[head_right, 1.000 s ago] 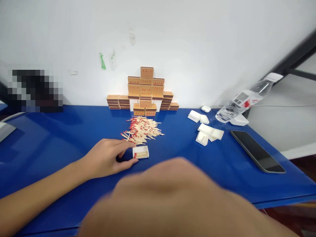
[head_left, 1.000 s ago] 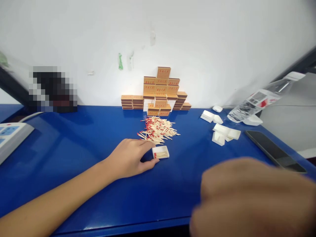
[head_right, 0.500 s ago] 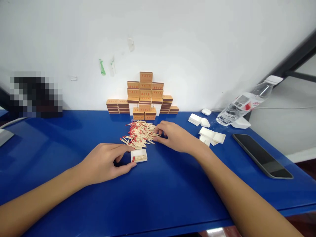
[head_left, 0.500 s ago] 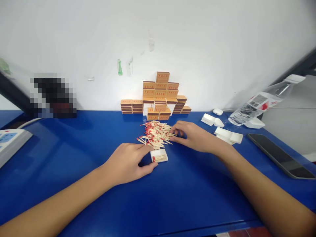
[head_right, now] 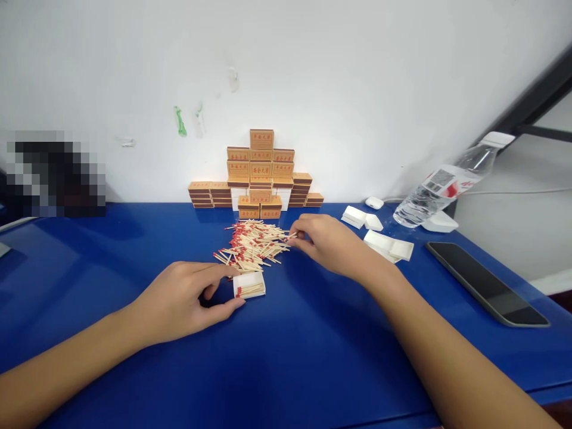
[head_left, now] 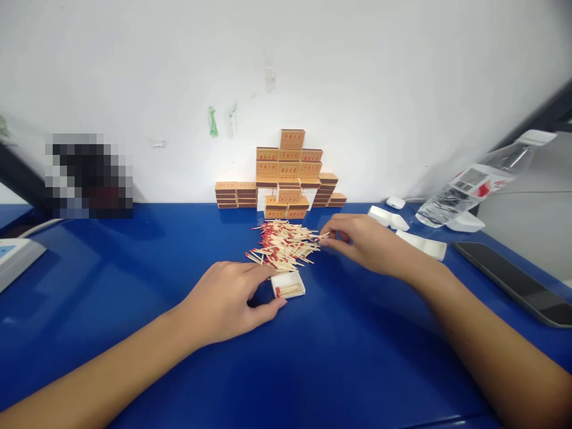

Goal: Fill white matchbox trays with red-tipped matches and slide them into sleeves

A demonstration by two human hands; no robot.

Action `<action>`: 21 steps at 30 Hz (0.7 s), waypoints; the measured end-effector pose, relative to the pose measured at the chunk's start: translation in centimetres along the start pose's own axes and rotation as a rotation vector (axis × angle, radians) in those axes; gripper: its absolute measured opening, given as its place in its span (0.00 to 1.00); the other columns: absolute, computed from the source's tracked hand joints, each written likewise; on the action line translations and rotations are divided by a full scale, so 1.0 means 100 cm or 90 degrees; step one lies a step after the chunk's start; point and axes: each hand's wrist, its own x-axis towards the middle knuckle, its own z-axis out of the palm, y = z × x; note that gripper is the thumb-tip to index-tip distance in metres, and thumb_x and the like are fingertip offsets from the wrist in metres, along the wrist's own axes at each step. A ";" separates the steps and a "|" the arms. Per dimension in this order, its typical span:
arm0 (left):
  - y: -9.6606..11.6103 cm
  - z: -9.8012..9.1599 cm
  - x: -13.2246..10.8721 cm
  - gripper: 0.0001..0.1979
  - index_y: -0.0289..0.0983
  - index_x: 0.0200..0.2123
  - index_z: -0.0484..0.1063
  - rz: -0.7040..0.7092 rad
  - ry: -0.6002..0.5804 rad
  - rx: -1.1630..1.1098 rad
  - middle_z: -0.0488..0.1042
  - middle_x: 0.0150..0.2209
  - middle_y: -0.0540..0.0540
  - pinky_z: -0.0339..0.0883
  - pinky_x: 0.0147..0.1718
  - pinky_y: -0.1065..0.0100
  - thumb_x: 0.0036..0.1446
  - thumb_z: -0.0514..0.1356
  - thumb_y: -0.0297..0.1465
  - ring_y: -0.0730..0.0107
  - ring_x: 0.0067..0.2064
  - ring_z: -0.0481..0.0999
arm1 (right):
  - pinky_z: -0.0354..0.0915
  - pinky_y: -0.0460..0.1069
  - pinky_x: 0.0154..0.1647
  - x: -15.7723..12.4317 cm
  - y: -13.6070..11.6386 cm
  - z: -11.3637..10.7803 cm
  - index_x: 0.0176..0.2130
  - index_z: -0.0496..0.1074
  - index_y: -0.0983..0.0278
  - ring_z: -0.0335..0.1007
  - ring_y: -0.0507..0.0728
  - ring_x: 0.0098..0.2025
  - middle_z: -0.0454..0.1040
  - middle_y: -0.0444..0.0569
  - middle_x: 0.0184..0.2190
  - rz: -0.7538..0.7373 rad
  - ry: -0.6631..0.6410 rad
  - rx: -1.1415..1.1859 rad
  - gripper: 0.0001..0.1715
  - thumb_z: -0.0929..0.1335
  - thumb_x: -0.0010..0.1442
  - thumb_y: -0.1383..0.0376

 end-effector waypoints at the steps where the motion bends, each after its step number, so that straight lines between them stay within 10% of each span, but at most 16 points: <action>1: 0.000 0.000 0.000 0.15 0.40 0.52 0.80 0.000 0.001 0.002 0.68 0.22 0.57 0.57 0.25 0.69 0.64 0.66 0.38 0.72 0.22 0.68 | 0.62 0.51 0.36 0.000 0.002 -0.002 0.40 0.78 0.63 0.72 0.58 0.34 0.79 0.51 0.35 0.006 0.006 -0.003 0.12 0.67 0.71 0.60; 8: 0.000 -0.001 0.002 0.14 0.39 0.49 0.81 -0.020 0.000 0.008 0.69 0.22 0.56 0.57 0.25 0.69 0.64 0.66 0.38 0.73 0.21 0.68 | 0.59 0.50 0.32 -0.002 -0.008 -0.018 0.38 0.80 0.61 0.68 0.55 0.30 0.77 0.47 0.30 0.028 0.056 0.080 0.14 0.69 0.70 0.55; 21: -0.001 0.000 0.002 0.15 0.39 0.49 0.81 -0.016 0.014 -0.016 0.71 0.22 0.56 0.57 0.24 0.69 0.61 0.69 0.36 0.73 0.21 0.68 | 0.64 0.50 0.44 -0.010 -0.071 0.006 0.43 0.79 0.62 0.73 0.56 0.43 0.79 0.48 0.42 -0.104 -0.119 0.195 0.05 0.70 0.72 0.66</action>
